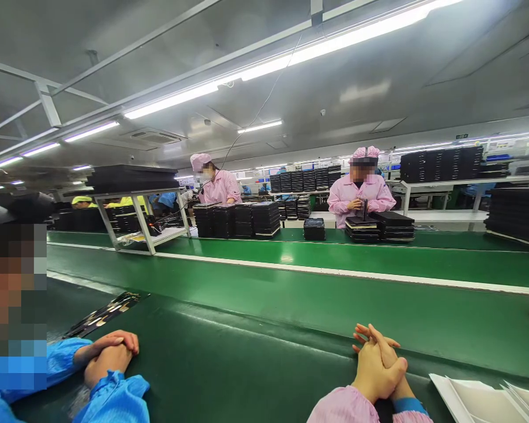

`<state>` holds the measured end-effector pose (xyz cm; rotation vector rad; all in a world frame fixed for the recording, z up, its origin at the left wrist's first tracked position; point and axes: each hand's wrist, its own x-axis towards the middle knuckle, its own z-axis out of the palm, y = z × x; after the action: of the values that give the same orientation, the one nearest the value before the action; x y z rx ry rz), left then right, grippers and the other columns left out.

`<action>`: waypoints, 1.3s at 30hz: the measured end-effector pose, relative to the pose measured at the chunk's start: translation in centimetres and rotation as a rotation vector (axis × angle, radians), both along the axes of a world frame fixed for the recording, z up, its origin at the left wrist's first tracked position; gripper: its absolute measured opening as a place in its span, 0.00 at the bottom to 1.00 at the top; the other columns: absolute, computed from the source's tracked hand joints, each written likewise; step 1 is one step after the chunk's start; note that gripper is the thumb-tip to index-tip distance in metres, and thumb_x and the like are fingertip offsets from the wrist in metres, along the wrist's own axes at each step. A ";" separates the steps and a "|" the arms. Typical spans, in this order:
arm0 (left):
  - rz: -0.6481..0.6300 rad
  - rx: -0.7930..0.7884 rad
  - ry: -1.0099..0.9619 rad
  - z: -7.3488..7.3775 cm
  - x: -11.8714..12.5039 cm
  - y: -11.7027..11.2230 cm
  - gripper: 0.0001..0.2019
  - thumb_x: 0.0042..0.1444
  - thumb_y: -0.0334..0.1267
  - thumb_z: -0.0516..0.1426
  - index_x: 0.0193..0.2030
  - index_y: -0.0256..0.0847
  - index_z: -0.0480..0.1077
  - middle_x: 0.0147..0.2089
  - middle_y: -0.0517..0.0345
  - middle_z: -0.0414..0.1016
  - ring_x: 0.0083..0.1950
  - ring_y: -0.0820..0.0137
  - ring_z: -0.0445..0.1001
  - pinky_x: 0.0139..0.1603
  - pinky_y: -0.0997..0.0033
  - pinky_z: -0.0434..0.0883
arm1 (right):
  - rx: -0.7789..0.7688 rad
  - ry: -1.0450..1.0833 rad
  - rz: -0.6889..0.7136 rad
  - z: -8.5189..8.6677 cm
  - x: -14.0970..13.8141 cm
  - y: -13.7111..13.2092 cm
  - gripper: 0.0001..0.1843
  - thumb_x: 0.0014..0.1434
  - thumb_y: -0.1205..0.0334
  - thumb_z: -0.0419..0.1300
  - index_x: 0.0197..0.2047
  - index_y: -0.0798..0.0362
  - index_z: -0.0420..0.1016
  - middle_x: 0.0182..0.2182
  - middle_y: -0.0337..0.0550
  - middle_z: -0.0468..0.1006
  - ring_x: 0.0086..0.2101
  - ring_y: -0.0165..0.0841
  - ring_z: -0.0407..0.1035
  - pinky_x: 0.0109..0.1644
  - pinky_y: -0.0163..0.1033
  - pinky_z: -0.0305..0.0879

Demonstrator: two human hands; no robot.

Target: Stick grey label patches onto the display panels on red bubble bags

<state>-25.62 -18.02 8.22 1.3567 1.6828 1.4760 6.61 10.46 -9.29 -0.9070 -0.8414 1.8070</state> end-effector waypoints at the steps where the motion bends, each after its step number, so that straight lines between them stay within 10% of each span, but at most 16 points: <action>1: -0.020 -0.007 0.021 0.6 -3.8 -2.1 0.32 0.51 0.60 0.32 0.21 0.46 0.70 0.26 0.68 0.77 0.43 0.67 0.76 0.42 0.57 0.67 | 0.002 0.013 0.006 -0.1 0.0 0.0 0.19 0.37 0.43 0.62 0.30 0.45 0.77 0.40 0.38 0.73 0.47 0.43 0.66 0.38 0.42 0.70; 6: -0.170 -0.064 0.142 -0.5 -18.8 -8.3 0.27 0.50 0.62 0.42 0.15 0.51 0.71 0.16 0.70 0.73 0.24 0.70 0.76 0.24 0.63 0.69 | 0.002 0.050 0.019 -0.4 0.0 0.2 0.18 0.38 0.44 0.62 0.30 0.46 0.78 0.40 0.38 0.73 0.45 0.41 0.67 0.36 0.41 0.70; 12: -0.446 0.005 0.234 -5.1 -25.7 -8.5 0.20 0.56 0.55 0.42 0.29 0.58 0.73 0.26 0.72 0.76 0.30 0.66 0.77 0.24 0.61 0.72 | 0.014 0.076 0.033 -0.7 0.2 0.3 0.21 0.38 0.44 0.63 0.33 0.48 0.77 0.42 0.39 0.73 0.44 0.40 0.67 0.38 0.41 0.70; 39: -0.727 0.111 0.260 -8.5 -32.0 -9.1 0.23 0.64 0.43 0.33 0.46 0.46 0.68 0.37 0.55 0.74 0.42 0.66 0.75 0.30 0.55 0.73 | -0.031 0.103 0.035 -0.5 0.2 0.4 0.22 0.36 0.44 0.65 0.33 0.50 0.77 0.41 0.40 0.73 0.42 0.40 0.67 0.37 0.42 0.69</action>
<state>-57.64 -27.12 -0.27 2.0065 1.0490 1.0008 6.84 10.84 -9.83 -0.8164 -0.7707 1.8854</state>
